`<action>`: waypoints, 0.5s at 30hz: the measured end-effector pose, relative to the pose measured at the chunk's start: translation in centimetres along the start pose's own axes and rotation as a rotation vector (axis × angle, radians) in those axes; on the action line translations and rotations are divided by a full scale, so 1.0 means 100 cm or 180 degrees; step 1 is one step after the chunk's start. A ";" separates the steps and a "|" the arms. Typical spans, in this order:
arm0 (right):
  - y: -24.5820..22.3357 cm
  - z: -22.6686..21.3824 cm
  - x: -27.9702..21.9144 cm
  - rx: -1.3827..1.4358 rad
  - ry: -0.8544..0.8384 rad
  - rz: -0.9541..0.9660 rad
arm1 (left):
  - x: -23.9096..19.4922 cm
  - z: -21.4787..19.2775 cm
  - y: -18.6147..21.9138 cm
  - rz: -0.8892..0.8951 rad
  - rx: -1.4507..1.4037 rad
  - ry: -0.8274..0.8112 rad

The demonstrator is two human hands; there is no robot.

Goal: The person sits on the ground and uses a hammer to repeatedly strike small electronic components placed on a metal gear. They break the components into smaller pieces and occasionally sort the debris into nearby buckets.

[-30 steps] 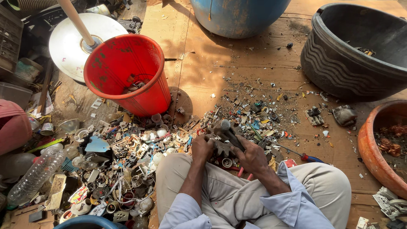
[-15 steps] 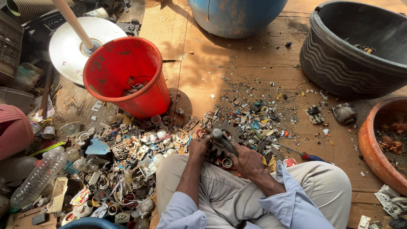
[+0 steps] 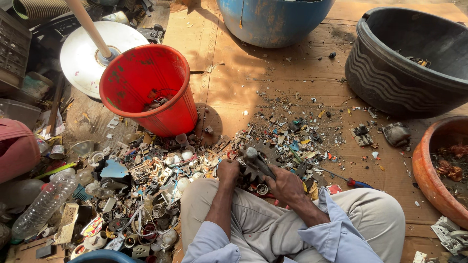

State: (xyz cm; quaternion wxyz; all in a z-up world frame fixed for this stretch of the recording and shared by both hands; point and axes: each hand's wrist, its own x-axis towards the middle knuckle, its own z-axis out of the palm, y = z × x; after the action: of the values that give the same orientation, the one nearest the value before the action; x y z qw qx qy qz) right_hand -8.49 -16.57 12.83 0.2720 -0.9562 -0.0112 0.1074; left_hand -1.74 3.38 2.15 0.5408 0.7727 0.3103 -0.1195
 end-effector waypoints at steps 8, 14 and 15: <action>0.002 0.001 0.003 0.0449 0.0213 0.0076 | 0.008 0.008 -0.013 0.0122 -0.0021 -0.0294; -0.001 0.004 -0.001 0.0203 -0.0027 -0.0100 | 0.021 0.016 -0.021 0.0253 0.0409 -0.0129; -0.003 0.004 -0.001 0.0124 -0.0088 -0.0076 | 0.020 0.015 -0.019 0.0247 0.0501 -0.0125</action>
State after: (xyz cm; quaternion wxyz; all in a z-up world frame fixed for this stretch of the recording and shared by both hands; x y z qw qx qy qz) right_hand -8.64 -16.12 12.64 0.2917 -0.9489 -0.0243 0.1175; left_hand -1.12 3.12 -0.95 0.4886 0.8218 0.2590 -0.1376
